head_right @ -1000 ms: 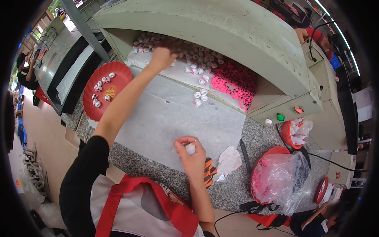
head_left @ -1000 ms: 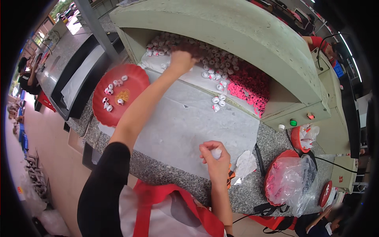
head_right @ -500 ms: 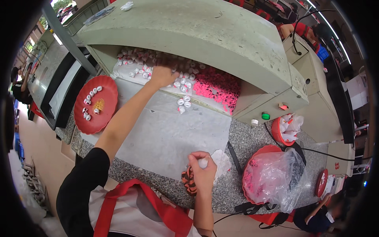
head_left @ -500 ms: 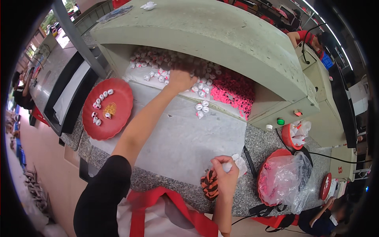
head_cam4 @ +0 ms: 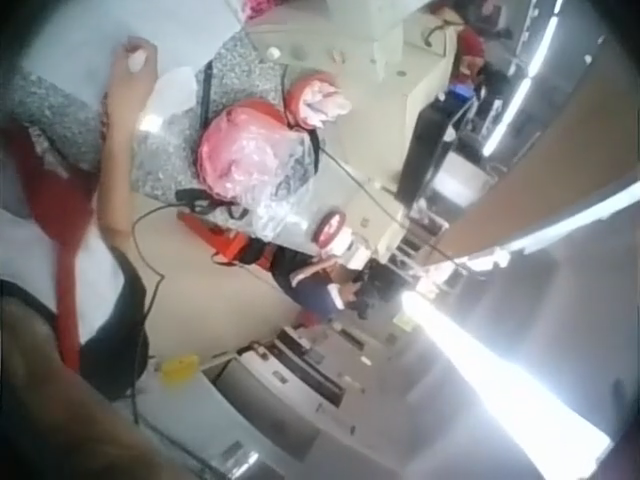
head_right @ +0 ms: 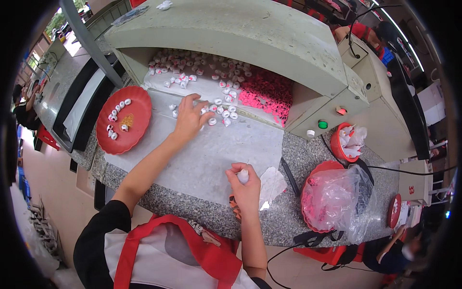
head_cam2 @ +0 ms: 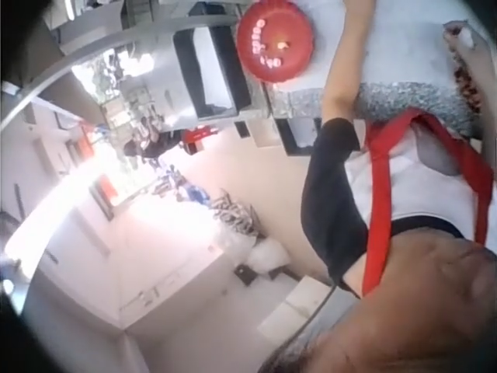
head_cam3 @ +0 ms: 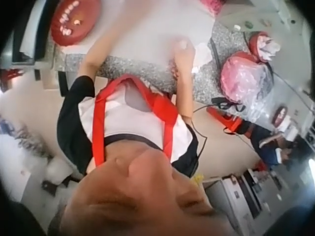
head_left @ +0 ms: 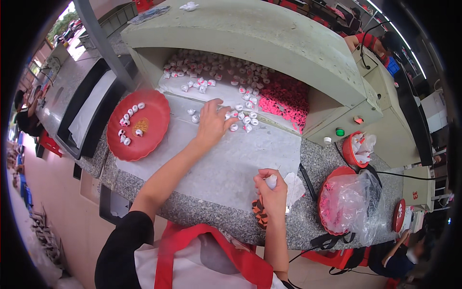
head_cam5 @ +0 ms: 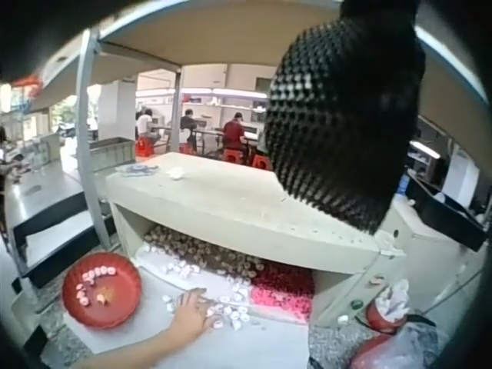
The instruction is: Gluing small pink bows onto cat-shaped plastic figurines at a factory workbench.
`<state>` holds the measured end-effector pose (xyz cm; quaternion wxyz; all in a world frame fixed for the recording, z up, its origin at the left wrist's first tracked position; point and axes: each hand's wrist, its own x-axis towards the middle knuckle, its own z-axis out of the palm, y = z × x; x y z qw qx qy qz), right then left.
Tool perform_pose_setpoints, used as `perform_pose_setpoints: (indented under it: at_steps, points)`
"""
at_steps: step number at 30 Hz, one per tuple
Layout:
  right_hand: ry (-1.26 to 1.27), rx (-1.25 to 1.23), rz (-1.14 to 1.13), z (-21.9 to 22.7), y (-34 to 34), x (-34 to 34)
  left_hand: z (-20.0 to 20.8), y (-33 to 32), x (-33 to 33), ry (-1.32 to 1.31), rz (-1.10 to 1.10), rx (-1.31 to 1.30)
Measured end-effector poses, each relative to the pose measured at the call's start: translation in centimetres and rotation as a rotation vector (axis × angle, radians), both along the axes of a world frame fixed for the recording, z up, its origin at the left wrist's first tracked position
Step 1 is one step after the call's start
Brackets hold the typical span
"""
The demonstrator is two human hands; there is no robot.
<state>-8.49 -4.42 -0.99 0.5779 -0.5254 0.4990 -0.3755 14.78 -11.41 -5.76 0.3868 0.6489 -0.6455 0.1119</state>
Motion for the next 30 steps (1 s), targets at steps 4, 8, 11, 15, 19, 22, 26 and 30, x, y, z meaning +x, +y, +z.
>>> perform_pose_setpoints:
  at_steps: [4, 8, 11, 15, 19, 22, 26, 30]
  points:
    - [0.027, -0.041, -0.044, 0.4, -1.9, -1.0, 0.9, 0.6, -2.4, -0.084, 0.058, 0.347]
    - [0.038, -0.110, -0.036, 1.3, -2.5, -1.0, 3.8, -5.2, -5.8, -0.037, -0.162, 0.072]
    - [0.031, -0.063, 0.007, 0.8, -1.4, -0.6, 2.1, -15.7, -8.6, -0.071, -0.319, 0.100]
    - [0.121, -0.068, 0.034, 1.3, 1.0, -1.5, -5.3, -26.5, -9.1, -0.201, -0.033, 0.026]
    - [0.044, 0.022, -0.173, 1.6, 2.8, -4.8, -2.1, -26.9, -10.7, -0.124, -0.199, -0.098]
    - [0.019, 0.022, -0.197, 2.1, 3.0, -5.3, 1.4, -25.3, -9.9, -0.039, -0.271, -0.123]
    - [-0.016, 0.015, -0.158, 2.3, 2.7, -4.5, 2.8, -17.3, -11.4, -0.117, -0.274, -0.038]
    - [-0.031, 0.065, -0.108, 1.6, 2.5, -3.4, -0.7, -3.9, -14.3, -0.076, -0.365, 0.269]
